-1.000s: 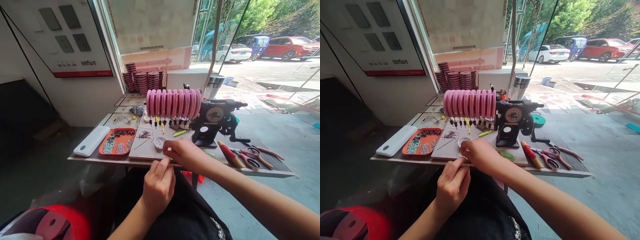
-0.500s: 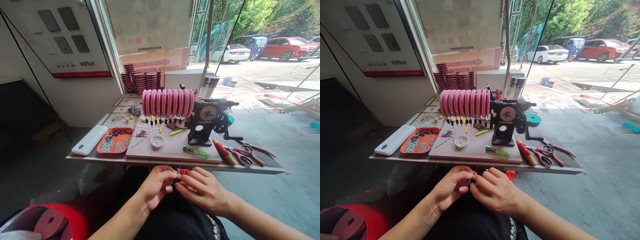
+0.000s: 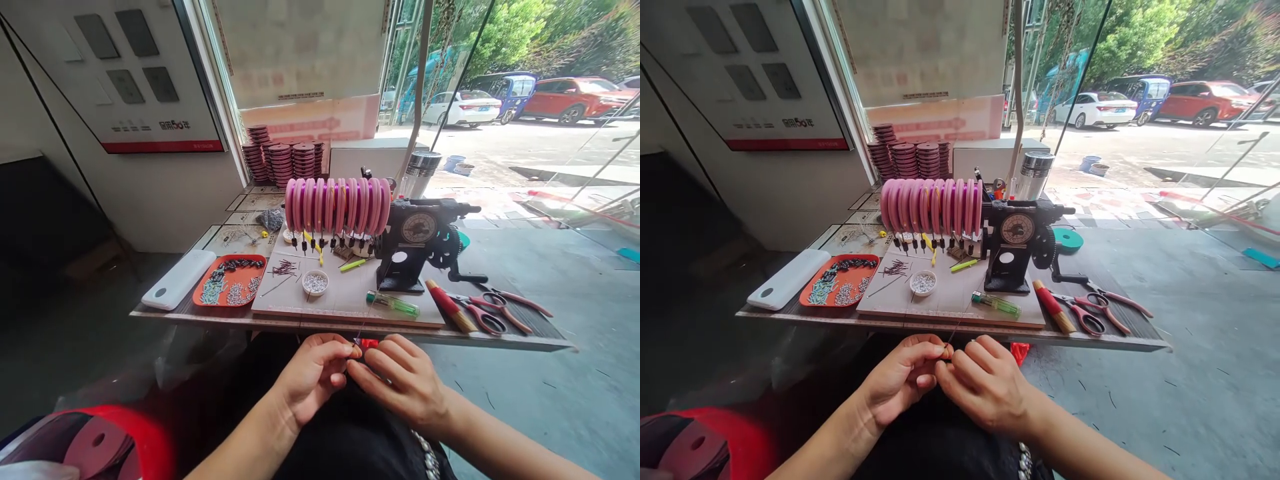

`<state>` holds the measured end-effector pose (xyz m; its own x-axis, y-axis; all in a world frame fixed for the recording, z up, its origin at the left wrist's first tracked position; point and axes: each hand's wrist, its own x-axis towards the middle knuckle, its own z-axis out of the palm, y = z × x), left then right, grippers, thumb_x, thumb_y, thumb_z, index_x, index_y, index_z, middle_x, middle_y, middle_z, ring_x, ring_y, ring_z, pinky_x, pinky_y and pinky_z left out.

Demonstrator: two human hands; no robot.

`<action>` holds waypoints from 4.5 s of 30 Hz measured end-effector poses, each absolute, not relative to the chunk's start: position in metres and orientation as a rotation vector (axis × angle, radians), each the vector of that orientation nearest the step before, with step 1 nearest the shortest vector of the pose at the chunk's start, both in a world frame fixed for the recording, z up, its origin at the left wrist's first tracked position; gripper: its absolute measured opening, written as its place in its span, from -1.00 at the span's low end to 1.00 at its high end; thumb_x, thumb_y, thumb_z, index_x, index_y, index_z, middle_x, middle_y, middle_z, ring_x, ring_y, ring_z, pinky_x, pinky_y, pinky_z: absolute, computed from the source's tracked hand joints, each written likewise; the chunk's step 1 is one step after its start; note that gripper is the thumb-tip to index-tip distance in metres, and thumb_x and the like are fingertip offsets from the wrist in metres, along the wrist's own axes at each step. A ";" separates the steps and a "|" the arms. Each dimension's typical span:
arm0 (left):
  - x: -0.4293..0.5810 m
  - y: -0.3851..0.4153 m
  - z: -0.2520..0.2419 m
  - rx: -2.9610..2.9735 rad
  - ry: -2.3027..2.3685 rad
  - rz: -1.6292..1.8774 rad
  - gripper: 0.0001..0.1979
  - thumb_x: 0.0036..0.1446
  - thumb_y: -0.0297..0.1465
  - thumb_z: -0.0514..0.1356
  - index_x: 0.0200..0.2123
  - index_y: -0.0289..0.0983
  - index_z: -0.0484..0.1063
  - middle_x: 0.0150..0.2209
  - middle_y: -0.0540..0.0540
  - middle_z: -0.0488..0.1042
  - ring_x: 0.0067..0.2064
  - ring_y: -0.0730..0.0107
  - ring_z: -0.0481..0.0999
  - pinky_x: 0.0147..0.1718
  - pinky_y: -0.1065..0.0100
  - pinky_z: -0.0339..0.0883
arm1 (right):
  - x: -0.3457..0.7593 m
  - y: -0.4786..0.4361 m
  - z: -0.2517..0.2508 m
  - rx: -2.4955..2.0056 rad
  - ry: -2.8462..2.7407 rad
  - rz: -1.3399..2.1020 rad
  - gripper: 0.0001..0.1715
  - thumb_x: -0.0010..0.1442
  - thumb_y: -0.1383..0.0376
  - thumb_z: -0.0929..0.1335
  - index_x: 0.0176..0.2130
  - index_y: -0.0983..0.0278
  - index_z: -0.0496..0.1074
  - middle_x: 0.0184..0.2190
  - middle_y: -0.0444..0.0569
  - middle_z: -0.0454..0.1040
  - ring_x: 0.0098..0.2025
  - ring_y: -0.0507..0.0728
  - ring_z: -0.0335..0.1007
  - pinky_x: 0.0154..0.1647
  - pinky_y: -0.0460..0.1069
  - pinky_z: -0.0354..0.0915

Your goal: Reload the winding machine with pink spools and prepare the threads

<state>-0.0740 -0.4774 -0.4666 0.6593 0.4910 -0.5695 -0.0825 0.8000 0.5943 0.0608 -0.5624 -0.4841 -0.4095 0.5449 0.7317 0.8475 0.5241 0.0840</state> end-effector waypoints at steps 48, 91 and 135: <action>-0.083 -0.464 -0.459 0.693 0.784 0.317 -0.88 -0.36 -0.51 0.27 -0.64 -0.35 0.37 -0.63 0.07 0.29 -0.61 0.67 0.20 -0.69 0.60 -0.09 | 0.058 -0.546 -0.465 -1.048 -2.322 -0.739 -0.77 0.17 0.50 0.20 -0.37 0.40 0.43 -0.55 -0.06 0.39 -0.52 0.05 0.16 -0.45 0.01 0.05; -0.089 -0.456 -0.467 1.181 0.790 0.461 -0.92 -0.22 -0.44 0.22 -0.60 -0.36 0.41 -0.55 0.03 0.35 -0.60 0.65 0.16 -0.65 0.51 -0.06 | 0.064 -0.546 -0.435 -1.339 -1.883 -0.067 -0.88 0.17 0.43 0.26 -0.40 0.29 0.34 -0.56 -0.11 0.35 -0.51 0.01 0.19 -0.47 -0.08 0.14; -0.077 -0.475 -0.462 1.725 0.843 0.601 -0.91 -0.08 -0.47 0.18 -0.58 -0.29 0.44 -0.36 -0.04 0.32 -0.32 0.40 0.34 -0.36 0.43 0.19 | 0.057 -0.587 -0.486 -1.703 -1.237 0.330 -0.81 0.16 0.20 0.27 -0.42 0.26 0.33 -0.60 -0.14 0.33 -0.58 0.02 0.23 -0.58 -0.12 0.20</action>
